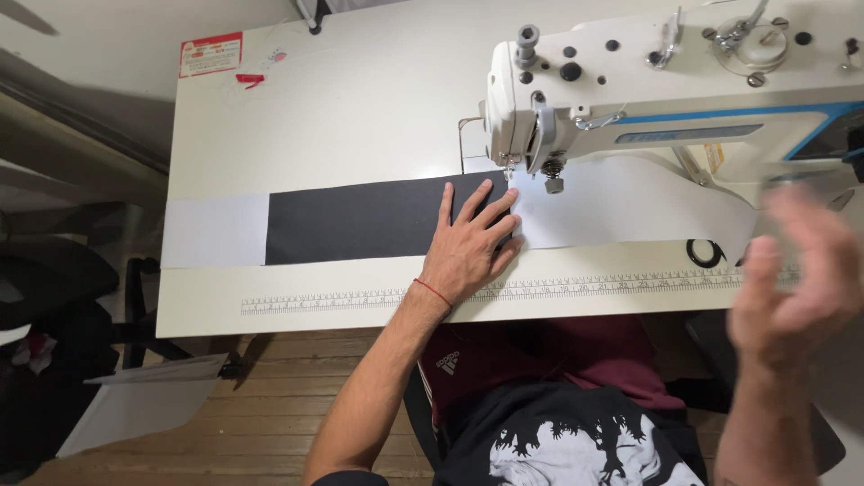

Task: Cutting and aligning leather strips at a sewing station in preparation for assembly

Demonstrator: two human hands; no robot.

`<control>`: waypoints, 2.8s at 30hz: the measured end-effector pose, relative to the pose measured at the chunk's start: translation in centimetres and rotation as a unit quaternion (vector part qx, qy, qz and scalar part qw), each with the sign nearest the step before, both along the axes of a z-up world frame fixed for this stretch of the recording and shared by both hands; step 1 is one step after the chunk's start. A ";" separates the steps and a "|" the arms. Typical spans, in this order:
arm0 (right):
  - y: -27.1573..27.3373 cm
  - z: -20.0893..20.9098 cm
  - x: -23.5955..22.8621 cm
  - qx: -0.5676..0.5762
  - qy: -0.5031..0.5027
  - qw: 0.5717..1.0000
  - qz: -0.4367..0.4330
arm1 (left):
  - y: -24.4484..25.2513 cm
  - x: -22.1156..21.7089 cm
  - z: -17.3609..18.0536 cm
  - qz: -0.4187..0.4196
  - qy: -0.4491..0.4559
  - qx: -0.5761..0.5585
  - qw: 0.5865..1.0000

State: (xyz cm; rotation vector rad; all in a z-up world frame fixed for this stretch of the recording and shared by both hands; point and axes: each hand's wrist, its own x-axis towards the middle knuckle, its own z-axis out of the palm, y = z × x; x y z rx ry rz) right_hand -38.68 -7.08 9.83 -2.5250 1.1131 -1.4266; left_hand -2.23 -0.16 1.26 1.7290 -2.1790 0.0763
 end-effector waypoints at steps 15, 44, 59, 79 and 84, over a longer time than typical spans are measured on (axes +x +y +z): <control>-2.8 -8.7 16.2 0.095 0.302 0.940 0.128 | -0.1 1.3 -1.8 0.048 -0.009 -0.001 0.999; -5.7 -11.5 16.0 0.171 0.341 0.915 0.130 | -1.9 3.7 -0.5 0.047 0.023 0.076 0.996; -7.6 -8.1 16.5 0.196 0.395 0.888 0.132 | -3.9 5.2 -1.7 0.043 0.010 0.051 0.998; -9.8 -6.8 16.2 0.235 0.353 0.898 0.115 | -6.3 6.8 -1.6 0.038 0.011 0.095 0.995; -10.2 -5.5 17.3 0.247 0.336 0.903 0.106 | -6.6 6.9 -1.7 0.036 0.013 0.092 0.995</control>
